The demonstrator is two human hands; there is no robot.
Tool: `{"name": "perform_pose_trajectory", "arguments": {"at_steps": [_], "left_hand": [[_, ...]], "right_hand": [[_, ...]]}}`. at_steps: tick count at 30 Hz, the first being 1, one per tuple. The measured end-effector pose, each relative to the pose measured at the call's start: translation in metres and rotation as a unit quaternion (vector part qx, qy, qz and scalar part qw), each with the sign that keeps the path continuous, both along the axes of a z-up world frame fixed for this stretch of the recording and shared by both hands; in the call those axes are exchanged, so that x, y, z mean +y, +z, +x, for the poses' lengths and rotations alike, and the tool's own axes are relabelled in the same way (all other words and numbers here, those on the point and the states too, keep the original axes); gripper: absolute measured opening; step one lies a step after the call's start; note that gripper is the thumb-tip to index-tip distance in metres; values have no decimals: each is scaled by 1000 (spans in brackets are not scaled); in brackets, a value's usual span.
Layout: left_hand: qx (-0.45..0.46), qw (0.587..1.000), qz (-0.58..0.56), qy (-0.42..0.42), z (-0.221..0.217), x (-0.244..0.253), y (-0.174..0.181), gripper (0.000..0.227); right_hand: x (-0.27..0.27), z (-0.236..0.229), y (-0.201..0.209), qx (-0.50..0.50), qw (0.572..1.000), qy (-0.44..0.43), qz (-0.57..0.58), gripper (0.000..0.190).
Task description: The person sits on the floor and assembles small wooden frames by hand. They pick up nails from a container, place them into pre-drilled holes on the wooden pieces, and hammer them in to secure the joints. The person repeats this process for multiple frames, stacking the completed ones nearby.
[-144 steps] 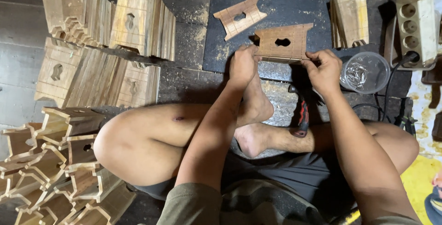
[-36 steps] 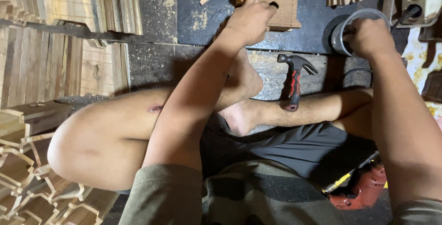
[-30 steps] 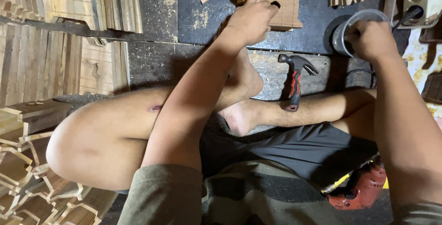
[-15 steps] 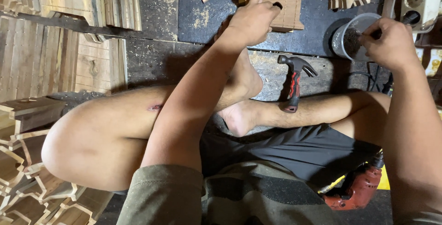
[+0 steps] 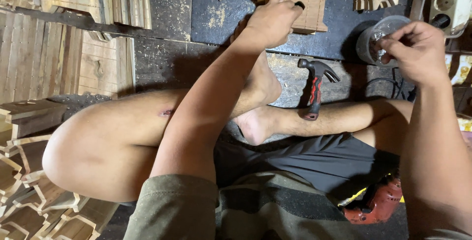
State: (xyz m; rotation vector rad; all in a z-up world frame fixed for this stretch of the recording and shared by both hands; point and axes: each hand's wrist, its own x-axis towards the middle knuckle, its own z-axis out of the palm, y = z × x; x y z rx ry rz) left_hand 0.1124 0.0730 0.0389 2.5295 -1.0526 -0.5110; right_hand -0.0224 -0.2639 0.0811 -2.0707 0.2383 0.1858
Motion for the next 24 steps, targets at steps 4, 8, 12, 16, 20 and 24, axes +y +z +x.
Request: {"name": "perform_pose_trajectory", "arguments": {"at_steps": [4, 8, 12, 16, 20, 24], "left_hand": [[-4, 1000, 7, -5, 0, -1, 0, 22], [1, 1000, 4, -1, 0, 1, 3, 27], [-2, 1000, 19, -7, 0, 0, 4, 37], [-13, 1000, 6, -11, 2, 1, -1, 30], [1, 1000, -2, -7, 2, 1, 3, 46], [14, 1000, -12, -10, 2, 1, 4, 43]], "right_hand": [[39, 12, 19, 2, 997, 67, -35, 11], [80, 32, 36, 25, 984, 135, -113, 25], [84, 58, 11, -149, 926, 283, -201, 13], [98, 75, 1, -168, 899, 320, -247, 25], [114, 81, 10, -156, 921, 298, -198, 27], [129, 81, 27, -70, 930, 274, -233, 33]]}}
